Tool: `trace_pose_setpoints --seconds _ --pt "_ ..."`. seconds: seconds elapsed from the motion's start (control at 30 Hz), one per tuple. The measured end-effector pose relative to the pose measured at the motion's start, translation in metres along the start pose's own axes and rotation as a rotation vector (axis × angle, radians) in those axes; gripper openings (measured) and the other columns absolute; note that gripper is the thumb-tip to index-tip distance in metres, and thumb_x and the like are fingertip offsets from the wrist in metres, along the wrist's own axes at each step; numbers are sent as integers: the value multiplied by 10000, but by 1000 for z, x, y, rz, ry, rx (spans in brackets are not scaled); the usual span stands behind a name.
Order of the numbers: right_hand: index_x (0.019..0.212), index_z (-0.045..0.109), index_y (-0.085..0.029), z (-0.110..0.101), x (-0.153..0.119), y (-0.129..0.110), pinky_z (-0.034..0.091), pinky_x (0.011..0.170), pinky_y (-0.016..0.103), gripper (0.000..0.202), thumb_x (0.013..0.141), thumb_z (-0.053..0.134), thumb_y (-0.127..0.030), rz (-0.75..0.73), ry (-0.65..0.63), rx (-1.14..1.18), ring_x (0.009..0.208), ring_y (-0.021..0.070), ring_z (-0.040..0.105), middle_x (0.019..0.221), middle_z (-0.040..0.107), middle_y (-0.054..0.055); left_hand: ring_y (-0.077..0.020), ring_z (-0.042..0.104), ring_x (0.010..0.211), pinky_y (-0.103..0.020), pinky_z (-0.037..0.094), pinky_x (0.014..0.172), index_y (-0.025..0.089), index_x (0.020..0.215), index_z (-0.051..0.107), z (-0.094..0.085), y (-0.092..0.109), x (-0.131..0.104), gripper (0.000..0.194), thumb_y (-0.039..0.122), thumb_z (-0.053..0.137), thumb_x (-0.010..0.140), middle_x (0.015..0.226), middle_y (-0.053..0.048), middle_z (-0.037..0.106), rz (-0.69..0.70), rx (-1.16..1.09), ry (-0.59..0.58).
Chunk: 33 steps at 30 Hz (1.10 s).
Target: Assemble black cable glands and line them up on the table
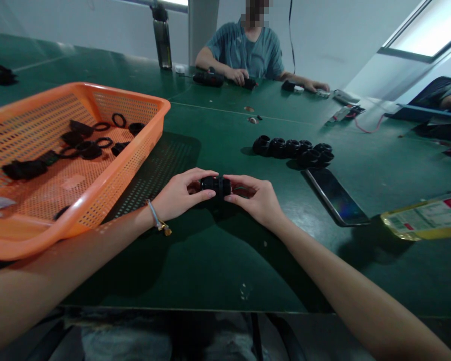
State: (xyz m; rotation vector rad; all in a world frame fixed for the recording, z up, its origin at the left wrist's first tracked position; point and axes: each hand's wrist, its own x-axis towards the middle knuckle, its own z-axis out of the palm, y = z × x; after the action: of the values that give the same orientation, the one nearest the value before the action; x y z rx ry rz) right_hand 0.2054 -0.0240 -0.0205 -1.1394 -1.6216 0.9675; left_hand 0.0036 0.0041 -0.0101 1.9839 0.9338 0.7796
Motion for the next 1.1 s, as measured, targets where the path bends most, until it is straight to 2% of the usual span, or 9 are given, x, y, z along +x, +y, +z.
trace_pose_setpoints --seconds 0.37,0.57,1.1 --pt "971 714 -205 1 -1 0 559 784 369 352 620 734 -201 45 -5 50 762 160 664 873 717 28 -166 596 847 -271 483 728 130 1090 613 0 2 1 413 386 579 768 1040 -74 611 24 -11 -22" --pt "968 710 -214 1 -2 2 556 781 368 335 634 726 -214 19 -16 40 765 162 660 868 710 23 -153 584 795 -256 473 686 135 1083 616 -1 2 1 417 400 579 762 1022 -66 613 17 5 -24" --pt "978 710 -216 0 -2 1 555 814 372 328 650 719 -222 42 -29 32 813 177 684 922 729 32 -155 586 809 -251 473 687 147 1077 621 -1 2 1 403 395 577 762 1029 -61 623 17 28 -22"
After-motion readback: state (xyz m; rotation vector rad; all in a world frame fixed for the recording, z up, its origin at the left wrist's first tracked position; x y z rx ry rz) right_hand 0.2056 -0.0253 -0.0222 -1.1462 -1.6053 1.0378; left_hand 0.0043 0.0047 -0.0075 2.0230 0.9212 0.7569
